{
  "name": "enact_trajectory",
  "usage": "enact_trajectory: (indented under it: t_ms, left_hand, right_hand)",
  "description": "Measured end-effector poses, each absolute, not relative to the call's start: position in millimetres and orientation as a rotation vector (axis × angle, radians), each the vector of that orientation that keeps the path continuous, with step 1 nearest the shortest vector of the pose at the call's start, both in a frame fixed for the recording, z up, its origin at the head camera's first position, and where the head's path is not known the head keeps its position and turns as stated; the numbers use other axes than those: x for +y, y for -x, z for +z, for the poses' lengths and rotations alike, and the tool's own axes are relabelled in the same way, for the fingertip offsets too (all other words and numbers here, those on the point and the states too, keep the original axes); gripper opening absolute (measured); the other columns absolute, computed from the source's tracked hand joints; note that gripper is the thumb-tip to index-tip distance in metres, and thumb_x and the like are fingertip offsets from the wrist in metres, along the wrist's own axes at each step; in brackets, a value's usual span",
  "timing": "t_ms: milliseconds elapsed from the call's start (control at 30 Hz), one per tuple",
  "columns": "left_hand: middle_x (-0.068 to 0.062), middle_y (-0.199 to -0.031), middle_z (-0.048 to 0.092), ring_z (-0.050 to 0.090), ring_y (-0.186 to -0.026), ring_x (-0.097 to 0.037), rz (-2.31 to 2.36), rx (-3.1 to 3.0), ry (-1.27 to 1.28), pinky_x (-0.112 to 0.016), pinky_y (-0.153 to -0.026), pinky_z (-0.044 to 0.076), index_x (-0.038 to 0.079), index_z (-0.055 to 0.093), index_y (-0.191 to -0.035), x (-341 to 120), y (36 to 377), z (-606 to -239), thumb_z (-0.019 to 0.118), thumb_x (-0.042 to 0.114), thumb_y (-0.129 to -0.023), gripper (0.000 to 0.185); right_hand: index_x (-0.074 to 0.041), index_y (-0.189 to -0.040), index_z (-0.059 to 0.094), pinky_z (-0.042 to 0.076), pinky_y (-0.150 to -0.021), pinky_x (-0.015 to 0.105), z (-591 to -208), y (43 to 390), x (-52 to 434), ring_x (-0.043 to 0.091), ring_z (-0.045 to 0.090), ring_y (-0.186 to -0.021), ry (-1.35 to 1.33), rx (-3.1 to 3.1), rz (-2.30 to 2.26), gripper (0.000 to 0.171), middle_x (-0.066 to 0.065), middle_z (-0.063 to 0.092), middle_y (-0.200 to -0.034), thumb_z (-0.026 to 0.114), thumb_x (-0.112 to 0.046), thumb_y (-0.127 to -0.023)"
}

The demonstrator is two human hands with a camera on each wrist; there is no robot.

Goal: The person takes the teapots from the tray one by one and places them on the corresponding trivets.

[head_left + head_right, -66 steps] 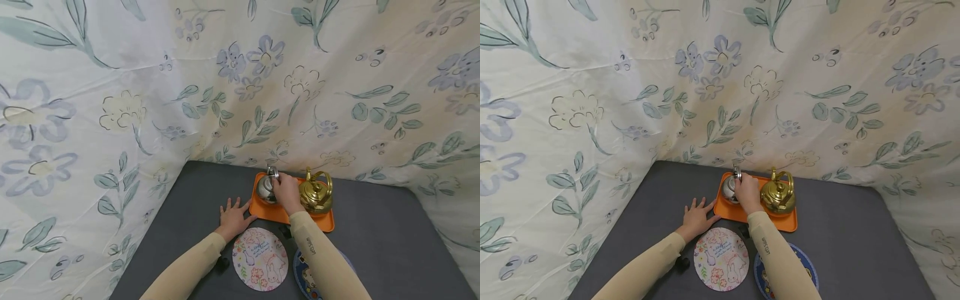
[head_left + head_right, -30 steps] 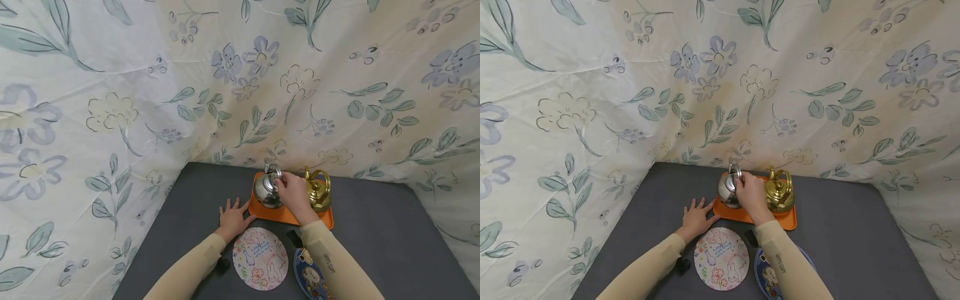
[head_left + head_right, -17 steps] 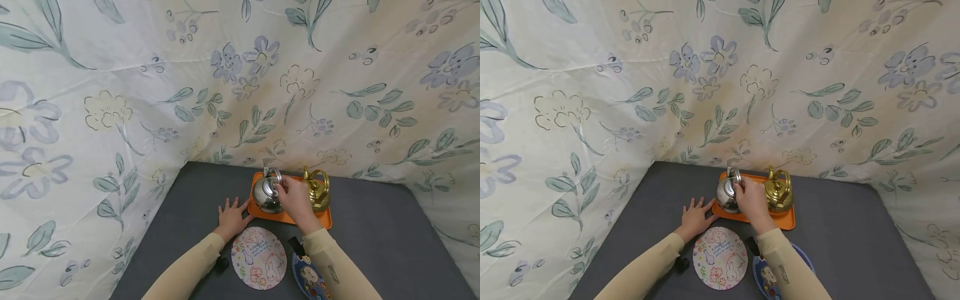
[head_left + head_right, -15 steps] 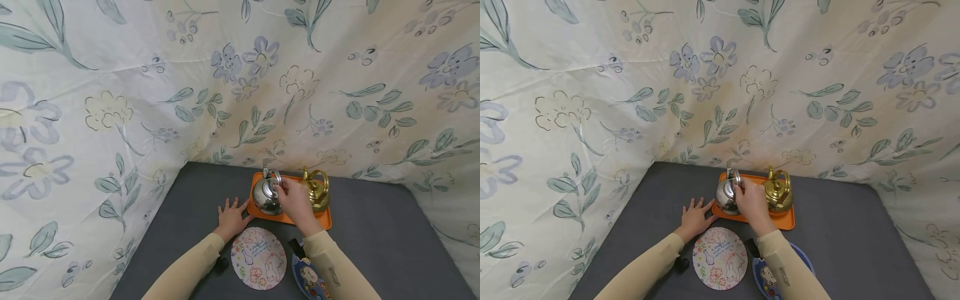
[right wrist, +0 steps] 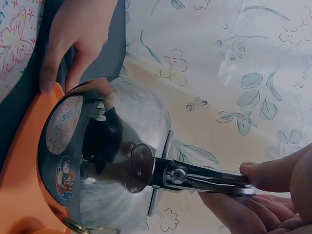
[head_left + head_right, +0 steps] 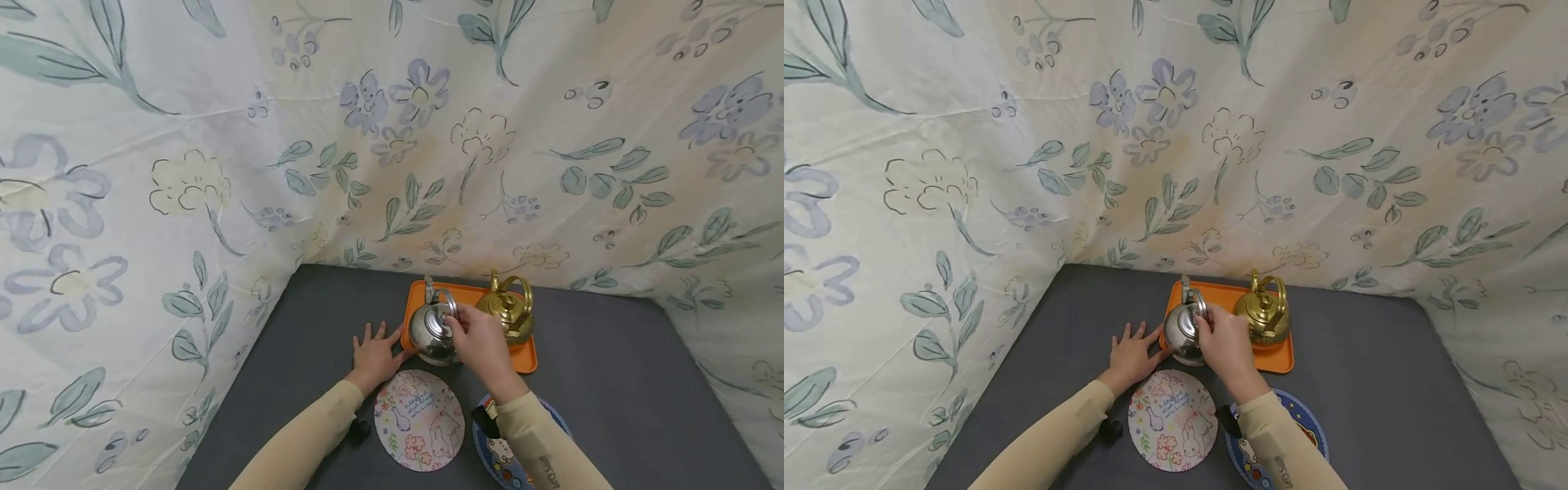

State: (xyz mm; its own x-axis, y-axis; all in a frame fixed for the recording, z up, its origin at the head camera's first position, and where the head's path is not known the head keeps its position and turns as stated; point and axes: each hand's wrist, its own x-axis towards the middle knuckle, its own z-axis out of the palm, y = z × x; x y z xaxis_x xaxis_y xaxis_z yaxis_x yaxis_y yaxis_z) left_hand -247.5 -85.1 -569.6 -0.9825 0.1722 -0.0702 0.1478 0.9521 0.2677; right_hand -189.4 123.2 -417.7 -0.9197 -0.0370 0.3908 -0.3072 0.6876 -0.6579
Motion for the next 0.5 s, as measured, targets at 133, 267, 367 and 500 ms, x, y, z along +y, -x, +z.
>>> enact_trajectory:
  t_ms: [133, 267, 367, 500]
  left_hand:
    - [-0.012, -0.162, 0.036, 0.024, -0.15, -0.048, 0.409, 3.009, -0.246, -0.073, -0.112, 0.024, 0.041, 0.038, -0.155, -83.9, 245.9, -570.2, 0.049, 0.073, -0.091, 0.073]
    - [-0.012, -0.162, 0.036, 0.024, -0.15, -0.048, 0.41, 3.01, -0.252, -0.073, -0.112, 0.024, 0.041, 0.037, -0.156, -82.9, 245.4, -571.7, 0.05, 0.074, -0.09, 0.074]
    - [-0.011, -0.162, 0.036, 0.023, -0.151, -0.047, 0.408, 3.017, -0.249, -0.073, -0.112, 0.024, 0.042, 0.037, -0.156, -83.6, 245.5, -572.7, 0.052, 0.071, -0.092, 0.072]
    - [-0.011, -0.162, 0.035, 0.022, -0.151, -0.047, 0.397, 3.018, -0.254, -0.074, -0.112, 0.023, 0.042, 0.037, -0.156, -85.5, 246.6, -573.5, 0.054, 0.065, -0.095, 0.067]
  right_hand:
    - [0.009, -0.109, 0.072, 0.061, -0.067, 0.043, -423.7, 184.8, 122.7, 0.029, 0.076, -0.082, -0.281, -2.537, 1.074, 0.023, 0.019, 0.077, -0.094, 0.073, -0.005, -0.091]
    - [0.008, -0.108, 0.073, 0.061, -0.068, 0.043, -424.8, 179.5, 121.8, 0.028, 0.076, -0.082, -0.282, -2.516, 1.076, 0.022, 0.019, 0.077, -0.094, 0.074, -0.006, -0.091]
    - [0.008, -0.109, 0.073, 0.061, -0.071, 0.044, -424.0, 175.1, 120.6, 0.03, 0.076, -0.086, -0.287, -2.51, 1.103, 0.023, 0.019, 0.077, -0.096, 0.074, -0.006, -0.091]
    - [0.007, -0.11, 0.073, 0.061, -0.073, 0.044, -422.9, 168.7, 118.8, 0.03, 0.076, -0.089, -0.283, -2.51, 1.129, 0.023, 0.019, 0.077, -0.097, 0.074, -0.006, -0.091]
